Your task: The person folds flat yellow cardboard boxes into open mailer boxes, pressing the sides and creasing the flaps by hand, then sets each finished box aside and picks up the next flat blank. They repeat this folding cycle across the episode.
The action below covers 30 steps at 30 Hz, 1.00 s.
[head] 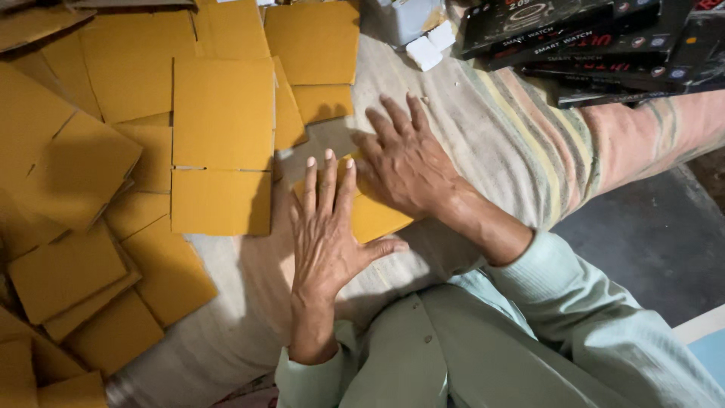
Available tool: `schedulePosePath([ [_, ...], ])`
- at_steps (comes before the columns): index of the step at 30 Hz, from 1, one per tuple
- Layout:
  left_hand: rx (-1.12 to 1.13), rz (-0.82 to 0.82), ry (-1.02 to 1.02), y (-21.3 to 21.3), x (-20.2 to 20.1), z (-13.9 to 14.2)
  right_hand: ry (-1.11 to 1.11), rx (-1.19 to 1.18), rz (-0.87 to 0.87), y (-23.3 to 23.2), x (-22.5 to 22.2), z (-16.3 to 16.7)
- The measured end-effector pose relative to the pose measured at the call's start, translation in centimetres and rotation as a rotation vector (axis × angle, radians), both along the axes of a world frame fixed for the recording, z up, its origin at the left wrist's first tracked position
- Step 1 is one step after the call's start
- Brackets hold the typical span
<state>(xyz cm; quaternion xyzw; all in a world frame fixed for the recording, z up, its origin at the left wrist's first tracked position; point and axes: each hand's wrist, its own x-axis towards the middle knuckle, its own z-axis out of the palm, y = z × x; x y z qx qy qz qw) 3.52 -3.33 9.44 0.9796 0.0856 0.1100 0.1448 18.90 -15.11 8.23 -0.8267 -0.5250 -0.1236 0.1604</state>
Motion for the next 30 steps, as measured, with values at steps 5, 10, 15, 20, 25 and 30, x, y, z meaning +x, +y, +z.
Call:
schedulePosePath([
  [5,-0.026,-0.009,0.026,0.5,0.1,0.1,0.097,-0.137,0.158,-1.2,-1.2,1.3],
  [10,-0.022,-0.018,0.004,0.6,0.4,0.0,0.122,-0.149,0.164,-1.5,-1.8,2.2],
  [15,-0.027,-0.011,0.014,0.3,-0.9,-0.4,0.121,-0.209,0.188,-2.1,-1.4,2.5],
  [20,-0.012,0.043,-0.001,0.7,-2.7,-0.2,0.112,-0.189,0.125,-4.3,-0.7,2.0],
  [25,0.174,0.157,0.07,-0.5,-2.7,0.1,-0.108,-0.146,-0.009,-4.4,-2.6,0.1],
  [30,0.364,0.144,0.039,-2.8,-0.4,-0.9,-0.264,-0.144,0.007,-1.7,-5.7,-1.6],
])
